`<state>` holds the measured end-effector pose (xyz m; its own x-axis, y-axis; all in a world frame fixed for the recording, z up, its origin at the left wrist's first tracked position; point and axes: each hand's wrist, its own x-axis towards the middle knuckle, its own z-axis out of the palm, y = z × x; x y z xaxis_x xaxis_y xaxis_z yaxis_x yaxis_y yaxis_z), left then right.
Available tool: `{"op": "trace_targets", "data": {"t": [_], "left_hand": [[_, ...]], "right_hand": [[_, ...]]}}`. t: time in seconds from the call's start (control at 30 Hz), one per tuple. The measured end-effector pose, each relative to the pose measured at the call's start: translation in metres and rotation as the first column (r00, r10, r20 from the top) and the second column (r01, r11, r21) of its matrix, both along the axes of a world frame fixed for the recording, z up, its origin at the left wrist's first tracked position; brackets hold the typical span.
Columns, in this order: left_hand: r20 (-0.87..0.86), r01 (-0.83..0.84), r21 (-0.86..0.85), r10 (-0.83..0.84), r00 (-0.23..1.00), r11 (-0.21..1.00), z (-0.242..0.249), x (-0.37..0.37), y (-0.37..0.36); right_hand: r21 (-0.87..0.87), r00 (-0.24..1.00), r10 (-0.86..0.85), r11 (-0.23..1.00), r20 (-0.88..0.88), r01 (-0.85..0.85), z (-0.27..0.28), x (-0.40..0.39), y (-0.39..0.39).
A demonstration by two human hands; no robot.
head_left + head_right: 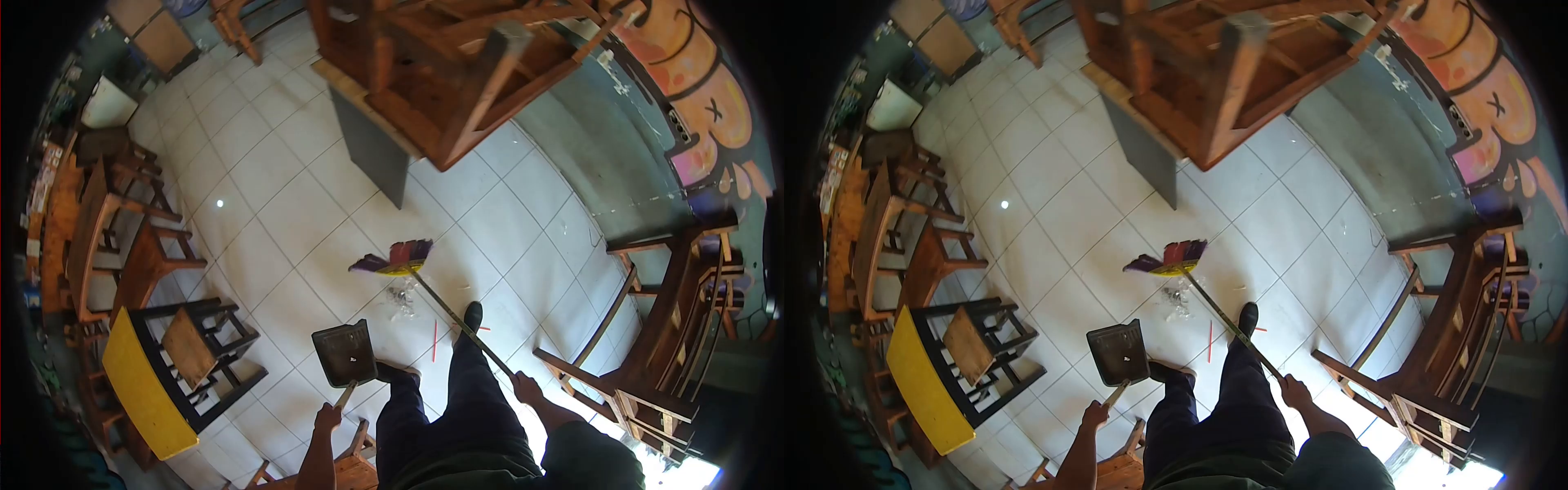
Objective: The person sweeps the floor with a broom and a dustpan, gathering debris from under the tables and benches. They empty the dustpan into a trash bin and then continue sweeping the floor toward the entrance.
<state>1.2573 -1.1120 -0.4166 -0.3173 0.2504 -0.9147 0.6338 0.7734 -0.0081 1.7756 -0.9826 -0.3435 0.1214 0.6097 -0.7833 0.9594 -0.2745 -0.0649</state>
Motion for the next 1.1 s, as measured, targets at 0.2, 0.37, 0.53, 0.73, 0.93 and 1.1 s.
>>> {"op": "trace_targets", "data": {"t": [0.2,0.37,0.53,0.73,0.93,1.1], "left_hand": [[0.007,0.001,0.006,-0.002,1.000,1.000,0.006,0.059,0.075],[0.018,0.335,0.110,-0.338,0.941,0.936,-0.013,0.127,0.125],[0.126,0.425,0.286,-0.473,0.872,0.859,0.014,0.202,0.203],[0.191,-0.078,0.059,0.065,0.979,0.995,0.101,0.278,0.297],[0.243,0.335,0.354,-0.432,0.868,0.873,0.096,0.301,0.299],[0.195,-0.010,0.059,-0.001,0.981,0.998,0.097,0.320,0.313]], "right_hand": [[0.150,0.989,-0.149,0.977,-0.015,0.149,-0.059,0.075,0.049],[0.347,0.987,-0.130,0.925,-0.093,0.155,-0.164,0.128,0.176],[0.408,0.964,-0.217,0.874,-0.156,0.263,-0.203,0.110,0.389],[0.362,0.948,-0.224,0.884,-0.226,0.295,-0.176,0.070,0.554],[0.207,0.982,0.011,0.978,-0.186,0.029,-0.226,0.110,0.583],[0.125,0.961,0.271,0.957,-0.055,-0.262,-0.362,0.203,0.436]]}}
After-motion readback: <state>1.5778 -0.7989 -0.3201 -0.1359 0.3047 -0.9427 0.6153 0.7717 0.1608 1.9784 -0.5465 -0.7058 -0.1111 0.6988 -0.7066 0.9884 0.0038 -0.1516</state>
